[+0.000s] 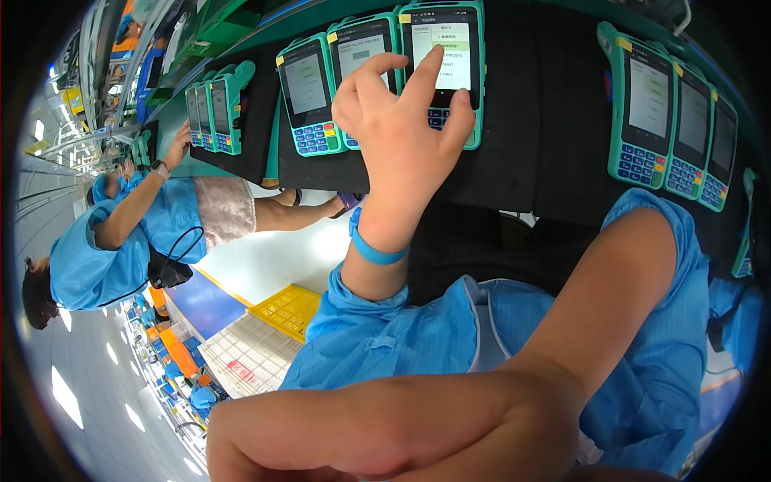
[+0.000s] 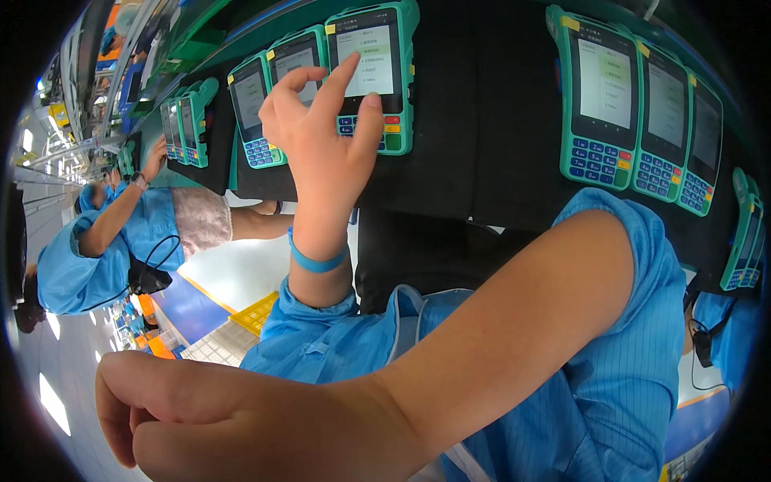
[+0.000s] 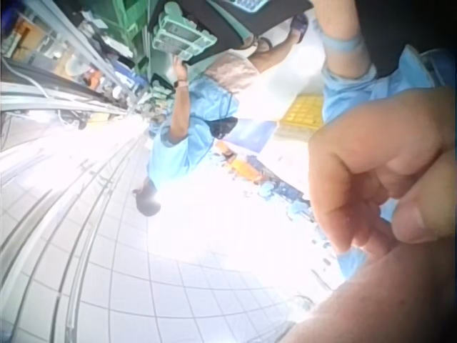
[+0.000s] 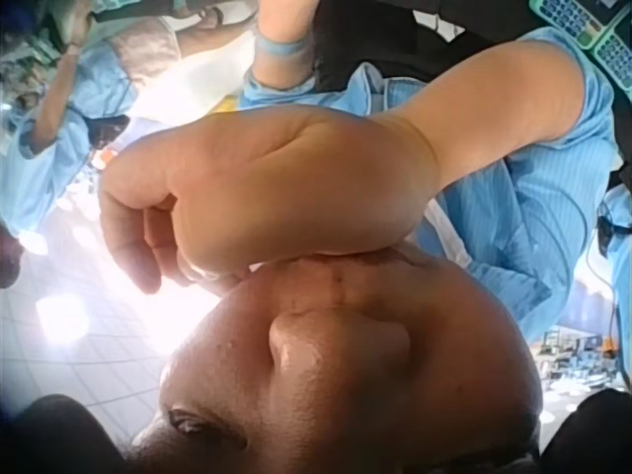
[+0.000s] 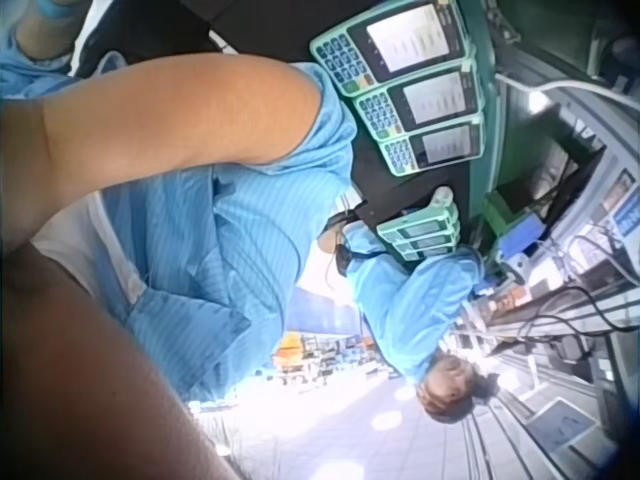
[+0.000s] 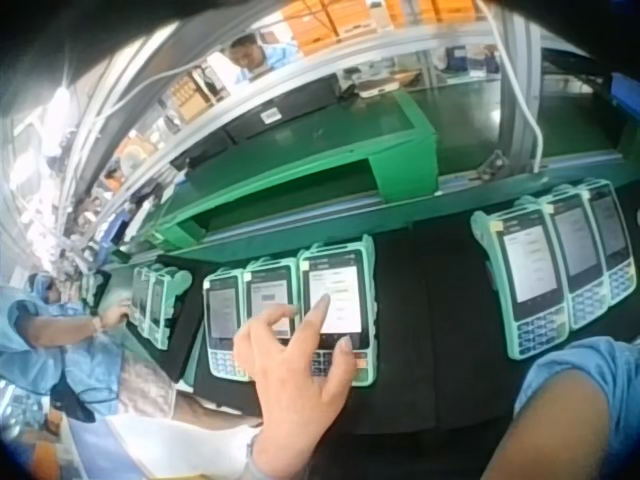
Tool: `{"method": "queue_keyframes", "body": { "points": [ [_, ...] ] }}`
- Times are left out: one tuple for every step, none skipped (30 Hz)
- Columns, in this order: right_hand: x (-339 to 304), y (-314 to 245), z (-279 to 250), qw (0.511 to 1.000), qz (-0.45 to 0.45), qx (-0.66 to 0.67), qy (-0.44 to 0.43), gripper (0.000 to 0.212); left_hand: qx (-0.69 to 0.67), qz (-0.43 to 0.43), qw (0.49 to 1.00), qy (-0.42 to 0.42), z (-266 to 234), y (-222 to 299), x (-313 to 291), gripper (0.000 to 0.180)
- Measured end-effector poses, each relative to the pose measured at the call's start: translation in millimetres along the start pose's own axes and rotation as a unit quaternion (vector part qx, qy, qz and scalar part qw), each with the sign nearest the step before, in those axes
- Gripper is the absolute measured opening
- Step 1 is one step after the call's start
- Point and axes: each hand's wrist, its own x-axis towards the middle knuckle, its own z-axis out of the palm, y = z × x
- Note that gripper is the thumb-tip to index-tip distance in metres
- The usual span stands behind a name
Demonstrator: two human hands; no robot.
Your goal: Testing and interacting with the touchscreens of several handheld payment terminals on an assembly line.
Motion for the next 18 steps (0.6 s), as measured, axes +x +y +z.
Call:
{"method": "queue_keyframes", "body": {
  "points": [
    [0,1,0,1.0,-0.012,-0.01,0.0,0.028,-0.003,0.007,1.0,0.005,2,1,2,0.04],
    [0,3,0,1.0,-0.023,-0.019,-0.001,0.028,-0.006,0.015,1.0,0.01,4,2,3,0.039],
    [0,3,0,1.0,-0.024,-0.02,0.0,0.028,-0.007,0.015,1.0,0.01,4,3,5,0.039],
    [0,3,1,0.999,-0.026,-0.02,0.0,0.028,-0.007,0.014,1.0,0.014,5,4,7,0.039],
    [0,4,1,0.999,-0.029,-0.02,0.001,0.029,-0.008,0.012,1.0,0.018,5,5,9,0.039],
    [0,5,2,0.999,-0.031,-0.019,0.0,0.029,-0.007,0.013,1.0,0.018,5,6,10,0.039],
    [-1,6,3,0.999,-0.033,-0.019,0.0,0.029,0.005,0.019,1.0,0.013,6,7,11,0.038],
    [-1,7,3,0.999,-0.036,-0.018,-0.001,0.029,0.017,0.025,1.0,0.009,6,7,11,0.038],
    [-2,8,4,0.999,-0.036,-0.018,-0.001,0.029,0.017,0.025,0.999,0.008,7,7,11,0.038],
    [-3,9,4,0.999,-0.032,-0.018,-0.003,0.029,0.019,0.027,0.999,0.015,8,8,10,0.038],
    [-4,10,4,0.999,-0.028,-0.018,-0.004,0.029,0.021,0.029,0.999,0.021,8,8,9,0.038],
    [-4,11,5,0.999,-0.028,-0.018,-0.004,0.029,0.021,0.029,0.999,0.021,8,9,9,0.038],
    [-5,12,5,0.999,-0.043,-0.012,-0.009,0.03,0.021,0.028,0.999,0.007,7,11,8,0.038],
    [-5,13,5,0.998,-0.057,-0.006,-0.013,0.03,0.021,0.027,0.999,-0.007,6,12,7,0.038],
    [-6,11,5,0.998,-0.057,-0.005,-0.013,0.03,0.022,0.026,0.999,-0.007,4,13,5,0.038],
    [-8,9,6,0.999,-0.038,-0.004,-0.009,0.03,0.009,0.023,1.0,0.001,2,13,2,0.038],
    [-8,6,7,1.0,-0.019,-0.004,-0.005,0.03,-0.003,0.02,1.0,0.01,0,13,-1,0.039],
    [-7,4,8,1.0,-0.02,-0.004,-0.006,0.03,-0.003,0.021,1.0,0.01,-2,12,-6,0.039]
  ]
}}
